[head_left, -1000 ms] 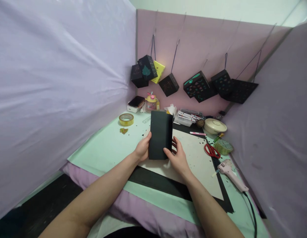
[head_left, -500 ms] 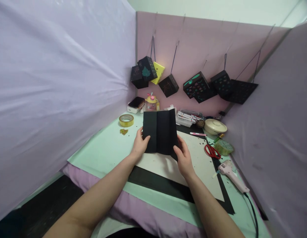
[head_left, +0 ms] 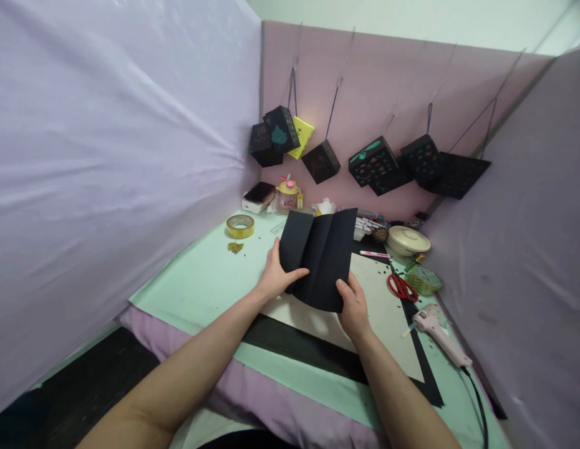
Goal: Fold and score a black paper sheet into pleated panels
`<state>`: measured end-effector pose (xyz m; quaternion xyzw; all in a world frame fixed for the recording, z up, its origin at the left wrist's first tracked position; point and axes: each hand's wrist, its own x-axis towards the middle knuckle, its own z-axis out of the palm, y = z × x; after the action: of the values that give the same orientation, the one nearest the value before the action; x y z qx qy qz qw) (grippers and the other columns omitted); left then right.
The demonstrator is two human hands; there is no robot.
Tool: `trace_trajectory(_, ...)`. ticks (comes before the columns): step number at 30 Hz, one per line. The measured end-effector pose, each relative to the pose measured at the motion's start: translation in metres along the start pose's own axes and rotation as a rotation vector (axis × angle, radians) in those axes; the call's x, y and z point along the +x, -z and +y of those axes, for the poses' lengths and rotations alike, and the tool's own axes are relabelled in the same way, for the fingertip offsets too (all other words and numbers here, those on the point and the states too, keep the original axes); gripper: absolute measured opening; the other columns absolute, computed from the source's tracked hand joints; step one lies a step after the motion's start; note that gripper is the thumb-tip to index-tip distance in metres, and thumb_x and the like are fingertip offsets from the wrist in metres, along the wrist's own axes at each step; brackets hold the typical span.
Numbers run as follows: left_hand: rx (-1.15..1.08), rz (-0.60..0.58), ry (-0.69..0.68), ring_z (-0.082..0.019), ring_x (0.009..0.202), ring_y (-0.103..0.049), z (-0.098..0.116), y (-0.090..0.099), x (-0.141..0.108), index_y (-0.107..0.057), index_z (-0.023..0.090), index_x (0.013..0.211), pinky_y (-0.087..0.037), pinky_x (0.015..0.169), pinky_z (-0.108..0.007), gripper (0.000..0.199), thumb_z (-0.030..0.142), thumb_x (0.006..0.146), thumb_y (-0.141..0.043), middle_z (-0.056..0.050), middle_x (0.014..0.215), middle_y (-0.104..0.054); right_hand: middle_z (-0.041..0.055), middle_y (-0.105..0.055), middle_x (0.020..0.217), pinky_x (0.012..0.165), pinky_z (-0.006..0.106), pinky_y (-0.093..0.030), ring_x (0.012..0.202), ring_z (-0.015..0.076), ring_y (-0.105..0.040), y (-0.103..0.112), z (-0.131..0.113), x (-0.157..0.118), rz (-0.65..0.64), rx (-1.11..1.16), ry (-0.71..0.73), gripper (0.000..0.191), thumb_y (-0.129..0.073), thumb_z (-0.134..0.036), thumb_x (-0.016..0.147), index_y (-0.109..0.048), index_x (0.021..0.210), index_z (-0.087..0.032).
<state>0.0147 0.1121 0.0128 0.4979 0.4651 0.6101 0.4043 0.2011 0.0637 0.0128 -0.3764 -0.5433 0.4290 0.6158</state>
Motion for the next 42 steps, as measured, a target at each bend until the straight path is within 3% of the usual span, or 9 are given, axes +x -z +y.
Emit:
trace_trajectory(5,0.002,0.031,0.030,-0.031,0.142,-0.025,0.000,0.004,0.006,-0.047,0.018,0.135,-0.014,0.118,-0.039,0.088,0.016,0.055,-0.083,-0.015,0.148,-0.037,0.0063,-0.069,0.116,0.100,0.046,-0.045,0.113,0.0282,-0.059,0.004,-0.002,0.002,0.047,-0.025,-0.027,0.040,-0.053,-0.047,0.086,-0.067,0.115,-0.023)
trace_trajectory(8,-0.126,0.062,0.092,-0.030,0.133,-0.040,0.004,0.008,0.011,-0.053,0.020,0.131,-0.028,0.112,-0.039,0.075,0.015,0.061,-0.078,-0.011,0.141,-0.047,0.0069,-0.071,0.109,0.096,0.046,-0.047,0.108,0.0287,-0.061,0.012,-0.002,0.007,0.079,-0.095,-0.019,0.042,-0.053,-0.049,0.085,-0.068,0.112,-0.022)
trace_trajectory(11,-0.315,0.094,0.228,-0.022,0.112,-0.058,0.011,0.014,0.017,-0.062,0.022,0.119,-0.043,0.098,-0.030,0.050,0.017,0.070,-0.070,-0.004,0.122,-0.062,0.0076,-0.073,0.099,0.091,0.044,-0.048,0.101,0.0285,-0.062,0.027,-0.001,0.018,0.128,-0.163,-0.024,0.044,-0.055,-0.051,0.082,-0.069,0.109,-0.019)
trace_trajectory(14,-0.498,0.133,0.454,-0.018,0.083,-0.067,0.018,0.023,0.026,-0.067,0.017,0.103,-0.053,0.079,-0.027,0.026,0.021,0.077,-0.061,-0.002,0.088,-0.072,0.0078,-0.073,0.087,0.081,0.040,-0.051,0.088,0.0262,-0.064,0.046,0.002,0.030,0.196,-0.205,-0.081,0.044,-0.056,-0.052,0.079,-0.070,0.101,-0.017)
trace_trajectory(17,-0.547,0.076,0.597,-0.021,0.065,-0.068,0.022,0.032,0.033,-0.067,0.010,0.094,-0.056,0.067,-0.032,0.021,0.022,0.082,-0.055,-0.006,0.067,-0.070,0.0043,-0.071,0.075,0.071,0.035,-0.050,0.075,0.0222,-0.063,0.061,0.005,0.039,0.281,-0.207,-0.139,0.041,-0.057,-0.051,0.076,-0.070,0.093,-0.016)
trace_trajectory(21,-0.662,-0.043,0.681,-0.022,0.063,-0.070,0.023,0.040,0.038,-0.067,0.008,0.097,-0.058,0.066,-0.035,0.023,0.021,0.085,-0.051,-0.010,0.072,-0.072,0.0003,-0.065,0.062,0.063,0.029,-0.047,0.065,0.0181,-0.058,0.070,0.007,0.044,0.342,-0.236,-0.180,0.035,-0.059,-0.051,0.070,-0.068,0.077,-0.017)
trace_trajectory(32,-0.740,-0.097,0.663,-0.022,0.066,-0.071,0.019,0.042,0.038,-0.066,0.009,0.105,-0.059,0.068,-0.035,0.026,0.021,0.088,-0.050,-0.010,0.077,-0.074,-0.0032,-0.055,0.056,0.057,0.025,-0.036,0.059,0.0149,-0.046,0.070,0.004,0.042,0.322,-0.435,-0.178,0.028,-0.051,-0.043,0.073,-0.056,0.061,-0.019)
trace_trajectory(38,-0.572,-0.088,0.622,-0.018,0.058,-0.067,0.014,0.038,0.038,-0.067,0.007,0.098,-0.055,0.056,-0.029,0.021,0.018,0.085,-0.054,-0.010,0.076,-0.073,-0.0039,-0.049,0.051,0.056,0.026,-0.033,0.057,0.0153,-0.044,0.069,0.002,0.042,0.312,-0.522,-0.177,0.028,-0.051,-0.043,0.072,-0.058,0.061,-0.018)
trace_trajectory(42,-0.470,-0.081,0.508,-0.014,0.067,-0.068,0.009,0.032,0.035,-0.065,0.010,0.106,-0.053,0.060,-0.022,0.029,0.008,0.077,-0.059,-0.009,0.092,-0.073,-0.0035,-0.049,0.052,0.059,0.027,-0.037,0.057,0.0157,-0.045,0.070,0.000,0.043,0.330,-0.560,-0.107,0.032,-0.049,-0.045,0.075,-0.062,0.066,-0.017)
